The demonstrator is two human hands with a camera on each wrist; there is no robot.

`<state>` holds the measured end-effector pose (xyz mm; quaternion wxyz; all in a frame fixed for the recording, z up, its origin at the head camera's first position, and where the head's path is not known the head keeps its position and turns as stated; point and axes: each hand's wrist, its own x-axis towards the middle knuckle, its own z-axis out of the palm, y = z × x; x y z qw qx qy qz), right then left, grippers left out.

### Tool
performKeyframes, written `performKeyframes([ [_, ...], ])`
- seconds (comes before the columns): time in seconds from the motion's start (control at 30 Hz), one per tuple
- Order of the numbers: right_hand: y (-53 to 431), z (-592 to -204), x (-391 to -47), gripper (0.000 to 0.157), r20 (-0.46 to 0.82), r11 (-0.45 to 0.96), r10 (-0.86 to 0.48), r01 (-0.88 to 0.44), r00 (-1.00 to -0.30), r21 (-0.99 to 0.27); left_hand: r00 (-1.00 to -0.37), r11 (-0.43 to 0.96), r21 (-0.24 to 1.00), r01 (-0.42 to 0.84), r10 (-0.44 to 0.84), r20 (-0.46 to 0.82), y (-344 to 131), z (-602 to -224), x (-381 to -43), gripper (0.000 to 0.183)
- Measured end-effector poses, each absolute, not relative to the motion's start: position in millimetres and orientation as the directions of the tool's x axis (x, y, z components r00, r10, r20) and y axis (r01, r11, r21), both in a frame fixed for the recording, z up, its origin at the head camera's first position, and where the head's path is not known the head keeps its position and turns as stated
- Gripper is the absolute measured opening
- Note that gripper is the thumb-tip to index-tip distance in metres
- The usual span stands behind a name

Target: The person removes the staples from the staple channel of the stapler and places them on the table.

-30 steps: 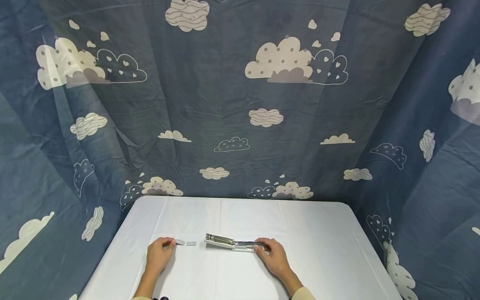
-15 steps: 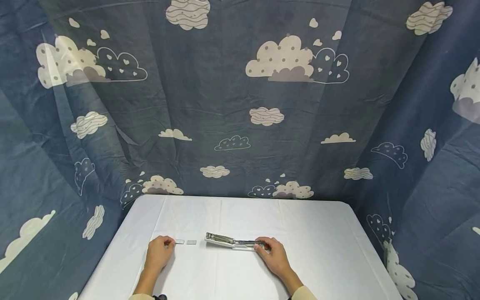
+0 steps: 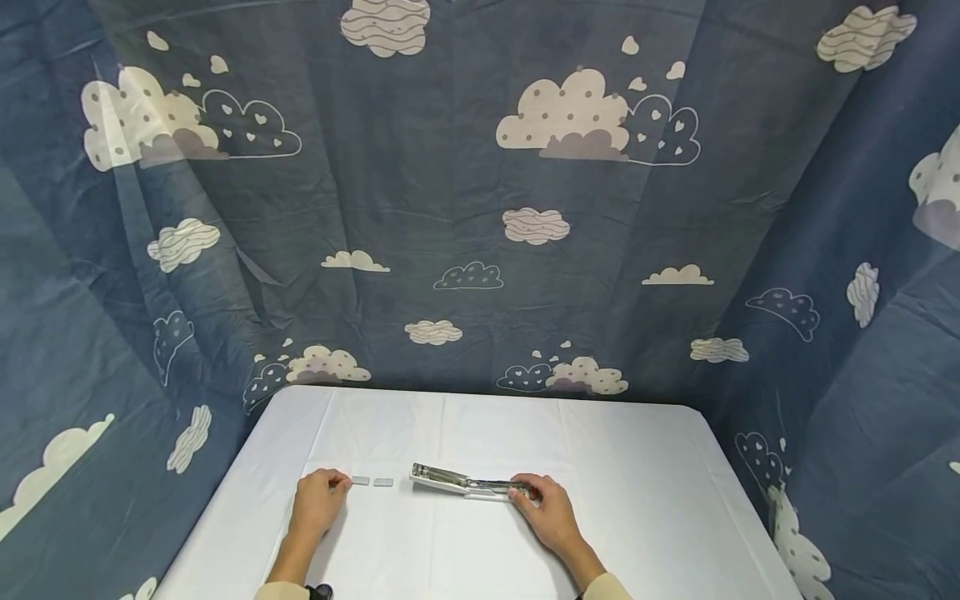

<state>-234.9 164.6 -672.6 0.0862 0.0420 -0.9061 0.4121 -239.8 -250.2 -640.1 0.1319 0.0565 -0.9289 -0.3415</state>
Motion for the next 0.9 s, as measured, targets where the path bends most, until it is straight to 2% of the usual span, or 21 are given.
performKeyframes([
  [0.63,175.3,-678.6,-232.3,0.022,0.224,0.656,0.010,-0.162,-0.975,-0.737,-0.971,0.726,0.687,-0.028,-0.182,0.153,-244.2,-646.6,-240.2,0.007],
  [0.77,179.5,-679.7,-229.2,0.026,0.224,0.651,-0.025,-0.185,-0.974,-0.736,-0.975,0.707,0.705,-0.051,-0.189,0.119,-244.1,-650.8,-236.0,0.010],
  [0.9,187.6,-678.0,-223.8,0.037,0.175,0.625,-0.058,-0.172,-0.983,-0.761,-0.982,0.678,0.733,-0.059,-0.171,0.079,-243.6,-657.4,-227.2,0.017],
])
